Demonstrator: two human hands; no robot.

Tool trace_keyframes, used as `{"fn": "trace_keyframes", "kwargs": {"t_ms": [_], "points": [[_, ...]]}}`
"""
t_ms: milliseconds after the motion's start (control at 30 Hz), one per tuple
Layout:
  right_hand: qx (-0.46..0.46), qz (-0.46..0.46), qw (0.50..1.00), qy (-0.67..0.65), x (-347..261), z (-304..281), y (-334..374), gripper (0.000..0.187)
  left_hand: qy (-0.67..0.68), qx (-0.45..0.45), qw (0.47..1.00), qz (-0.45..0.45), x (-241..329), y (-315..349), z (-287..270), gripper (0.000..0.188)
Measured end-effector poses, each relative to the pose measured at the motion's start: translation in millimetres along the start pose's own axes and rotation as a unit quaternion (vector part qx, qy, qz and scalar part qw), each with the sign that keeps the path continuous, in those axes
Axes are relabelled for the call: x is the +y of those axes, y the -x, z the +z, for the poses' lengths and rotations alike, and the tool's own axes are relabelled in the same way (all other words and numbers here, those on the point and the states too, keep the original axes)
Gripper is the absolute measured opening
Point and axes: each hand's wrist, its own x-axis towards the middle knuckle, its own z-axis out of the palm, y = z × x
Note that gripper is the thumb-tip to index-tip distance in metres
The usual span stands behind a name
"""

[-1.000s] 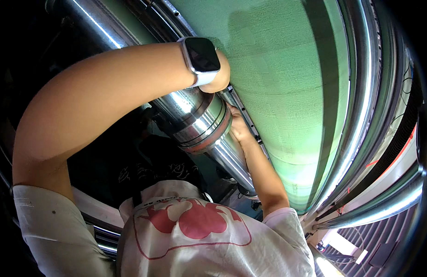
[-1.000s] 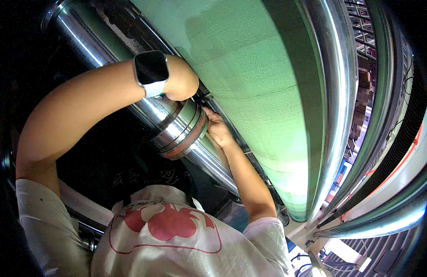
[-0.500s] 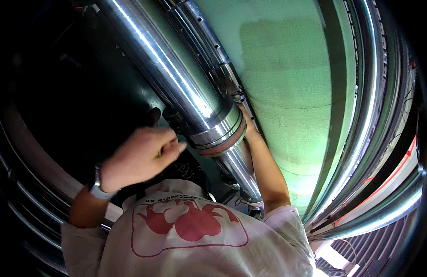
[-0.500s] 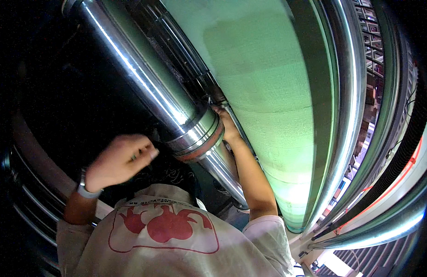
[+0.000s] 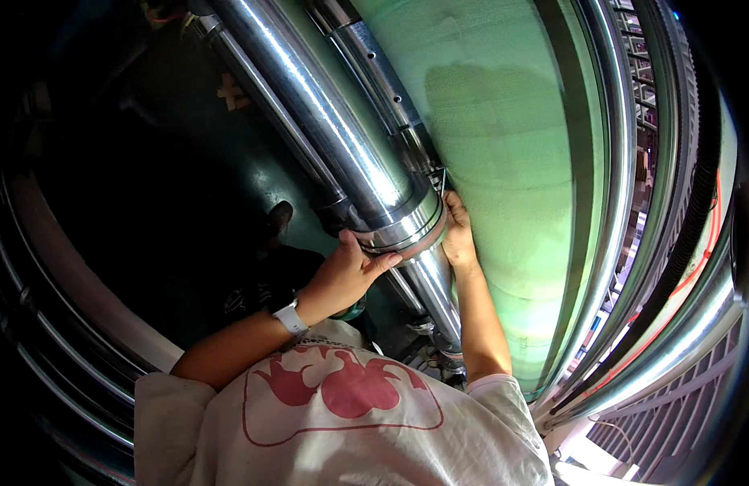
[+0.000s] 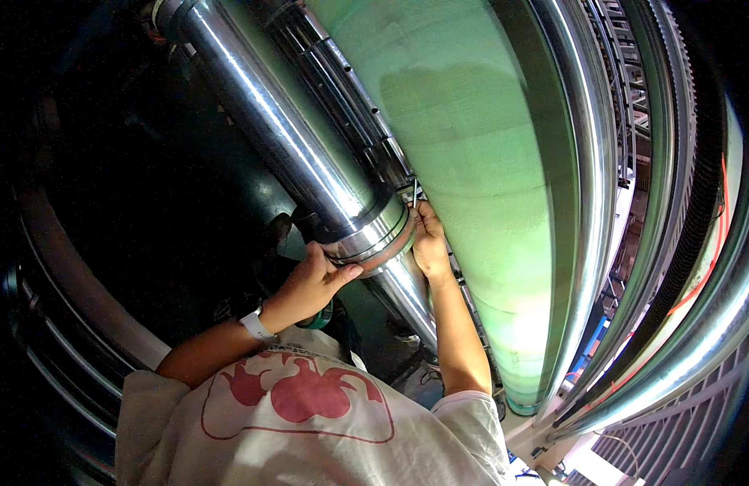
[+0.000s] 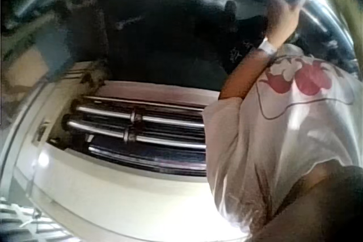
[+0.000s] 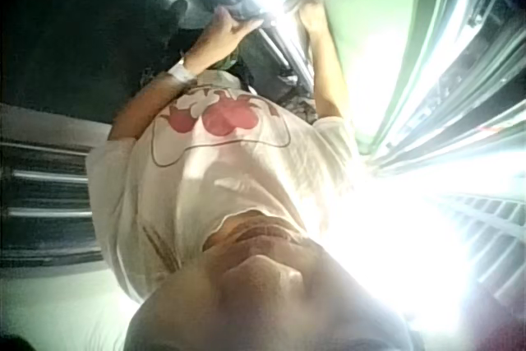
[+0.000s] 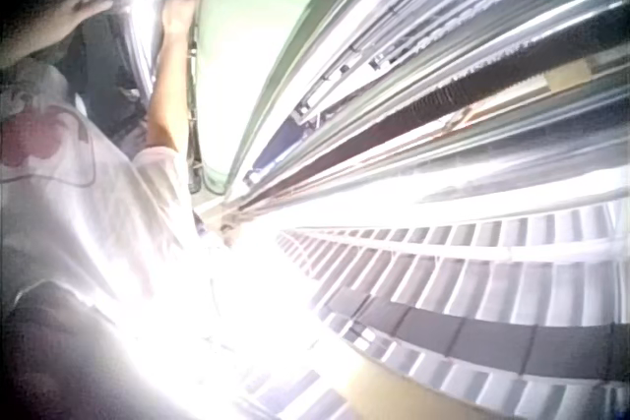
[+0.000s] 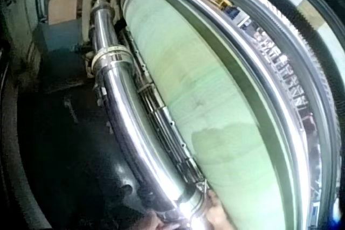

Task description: The person measures the length of several large, curved metal pipes using a tape measure and a pen. They mark specific points on the pipes and adjust the tape measure to ensure accurate readings. The person also uses a small green tool to assist with the measurements.

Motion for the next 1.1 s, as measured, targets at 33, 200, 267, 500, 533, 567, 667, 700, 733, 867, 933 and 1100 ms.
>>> {"fn": "trace_keyframes", "kwargs": {"t_ms": [33,200,267,500,533,567,667,700,733,867,933,1100], "points": [[-0.003,-0.007,1.0,0.01,0,0,0,0.018,0.003,0.001,1.0,0.001,-1,-1,-2,0.051],[0.051,-0.034,0.994,0.089,-16,6,8,0.015,0.054,0.021,0.996,0.065,-34,-7,4,0.057],[0.066,-0.022,0.989,0.127,-34,9,18,0.015,-0.001,-0.009,0.997,0.074,-47,-11,2,0.056],[0.089,-0.107,0.939,0.316,-88,28,95,0.009,-0.048,-0.007,0.998,0.034,-81,-17,-12,0.031],[0.09,-0.184,0.931,0.302,-95,36,105,0.01,-0.062,-0.008,0.997,0.04,-79,-19,-10,0.03],[0.047,-0.16,0.938,0.303,-87,37,123,0.024,-0.077,-0.009,0.996,0.043,-76,-19,-12,0.03],[0.09,-0.242,0.947,0.19,-78,39,110,0.019,-0.125,-0.02,0.99,0.064,-57,-14,-14,0.029],[0.118,-0.23,0.957,0.129,-77,34,102,0.017,-0.143,-0.022,0.987,0.07,-54,-11,-16,0.029],[0.142,-0.21,0.96,0.119,-92,36,97,0.016,-0.143,-0.036,0.988,0.047,-68,-12,-18,0.03],[0.191,-0.205,0.948,0.152,-87,36,105,0.009,-0.229,-0.073,0.969,0.055,-76,-7,-33,0.03],[0.182,-0.236,0.929,0.22,-86,49,115,0.005,-0.221,-0.149,0.964,-0.002,-73,-3,-44,0.034],[0.18,0.068,0.971,-0.139,-17,127,150,0.018,-0.195,-0.294,0.932,-0.082,-47,14,-68,0.04]]}}
